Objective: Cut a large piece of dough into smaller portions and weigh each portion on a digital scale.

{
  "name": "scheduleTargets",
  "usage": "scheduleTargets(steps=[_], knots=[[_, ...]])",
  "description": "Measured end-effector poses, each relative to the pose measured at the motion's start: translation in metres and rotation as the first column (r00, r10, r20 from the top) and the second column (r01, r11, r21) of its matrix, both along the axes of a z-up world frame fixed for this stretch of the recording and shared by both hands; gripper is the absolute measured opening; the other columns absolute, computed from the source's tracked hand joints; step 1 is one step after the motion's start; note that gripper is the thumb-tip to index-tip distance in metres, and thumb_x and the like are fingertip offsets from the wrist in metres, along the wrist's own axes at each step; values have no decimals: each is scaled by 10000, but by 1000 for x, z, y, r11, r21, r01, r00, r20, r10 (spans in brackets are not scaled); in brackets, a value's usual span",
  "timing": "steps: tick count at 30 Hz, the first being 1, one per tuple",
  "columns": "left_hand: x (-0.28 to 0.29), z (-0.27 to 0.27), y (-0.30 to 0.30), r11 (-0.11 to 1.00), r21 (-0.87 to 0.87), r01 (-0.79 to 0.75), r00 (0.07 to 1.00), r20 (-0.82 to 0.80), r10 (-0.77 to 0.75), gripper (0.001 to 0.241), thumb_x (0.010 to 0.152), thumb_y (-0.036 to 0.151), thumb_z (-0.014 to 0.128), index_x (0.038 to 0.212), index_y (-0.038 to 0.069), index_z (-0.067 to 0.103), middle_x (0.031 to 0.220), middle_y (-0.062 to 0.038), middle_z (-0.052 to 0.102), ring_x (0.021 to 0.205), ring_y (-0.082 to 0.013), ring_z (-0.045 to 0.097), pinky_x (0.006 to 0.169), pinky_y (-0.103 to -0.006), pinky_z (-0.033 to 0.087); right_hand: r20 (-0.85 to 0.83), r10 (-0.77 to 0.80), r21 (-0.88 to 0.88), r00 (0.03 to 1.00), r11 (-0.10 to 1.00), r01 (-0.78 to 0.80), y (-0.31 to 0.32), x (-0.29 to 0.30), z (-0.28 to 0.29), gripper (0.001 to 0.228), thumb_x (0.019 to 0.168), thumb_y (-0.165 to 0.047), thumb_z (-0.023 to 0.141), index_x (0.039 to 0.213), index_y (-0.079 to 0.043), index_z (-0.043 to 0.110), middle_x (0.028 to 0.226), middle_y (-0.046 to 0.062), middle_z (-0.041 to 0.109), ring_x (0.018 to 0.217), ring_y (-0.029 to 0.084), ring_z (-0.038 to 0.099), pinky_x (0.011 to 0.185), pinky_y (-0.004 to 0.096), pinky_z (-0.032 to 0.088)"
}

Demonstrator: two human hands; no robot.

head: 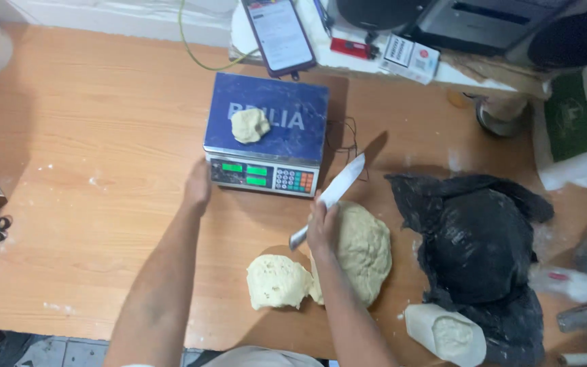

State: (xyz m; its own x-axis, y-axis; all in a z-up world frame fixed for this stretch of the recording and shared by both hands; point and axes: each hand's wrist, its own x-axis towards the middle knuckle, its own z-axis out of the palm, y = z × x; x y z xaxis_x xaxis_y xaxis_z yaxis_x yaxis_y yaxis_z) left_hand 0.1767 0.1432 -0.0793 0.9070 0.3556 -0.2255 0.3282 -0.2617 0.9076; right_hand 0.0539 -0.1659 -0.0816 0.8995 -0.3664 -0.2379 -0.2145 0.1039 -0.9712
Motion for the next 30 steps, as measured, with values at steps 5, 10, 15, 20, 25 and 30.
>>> scheduleTargets(steps=[5, 10, 15, 20, 25, 30], knots=[[-17, 31, -18, 993, -102, 55, 995, -83, -64, 612, 918, 237, 480, 1498, 41, 462, 1459, -179, 563, 1356, -300, 517, 1121, -380, 373, -65, -146, -407, 987, 907, 108, 16, 44, 4, 393, 1035, -286, 475, 1232, 40, 570, 1126, 223, 688, 1047, 349, 675, 895, 439, 498], [-57, 54, -5, 984, -163, 79, 991, -93, -95, 649, 888, 170, 453, 1528, 65, 437, 1481, -165, 559, 1367, -290, 513, 1138, -374, 370, -29, -75, -364, 997, 929, 59, 22, 11, -9, 416, 1005, -270, 470, 1215, 73, 575, 1107, 256, 686, 1039, 379, 667, 944, 437, 493], [-93, 23, 46, 942, -283, 180, 979, -43, -200, 716, 874, 150, 495, 1565, 56, 329, 1587, -148, 404, 1461, -259, 357, 1177, -389, 265, -148, -66, -232, 987, 972, 30, 31, -22, 21, 441, 1001, -283, 475, 1246, 72, 569, 1150, 200, 691, 1069, 297, 672, 935, 397, 497], [-118, 30, 53, 987, -54, 148, 987, 77, -144, 627, 918, 133, 541, 1512, 22, 373, 1523, -189, 435, 1377, -279, 446, 1102, -412, 400, 25, 65, -5, 998, 998, -65, 5, -83, -11, 463, 1084, -340, 408, 1388, 8, 368, 1409, 73, 570, 1275, 179, 591, 1079, 345, 461], [-86, 68, 20, 875, 397, 276, 833, 356, -424, 430, 912, 77, 712, 1335, 86, 636, 1305, -126, 672, 1226, -323, 655, 1058, -419, 527, -367, 180, -179, 913, 949, -259, 42, -127, 72, 343, 1054, -355, 473, 1261, -85, 513, 976, 297, 689, 796, 491, 680, 713, 583, 550], [-30, 121, -3, 811, 521, 266, 701, 474, -534, 621, 689, 110, 790, 1269, -11, 605, 1314, -229, 588, 1167, -433, 580, 977, -483, 499, -371, 279, -766, 886, 447, -462, 105, -43, 130, 291, 1040, -347, 458, 1160, -86, 505, 872, 290, 703, 821, 511, 671, 714, 624, 510]])
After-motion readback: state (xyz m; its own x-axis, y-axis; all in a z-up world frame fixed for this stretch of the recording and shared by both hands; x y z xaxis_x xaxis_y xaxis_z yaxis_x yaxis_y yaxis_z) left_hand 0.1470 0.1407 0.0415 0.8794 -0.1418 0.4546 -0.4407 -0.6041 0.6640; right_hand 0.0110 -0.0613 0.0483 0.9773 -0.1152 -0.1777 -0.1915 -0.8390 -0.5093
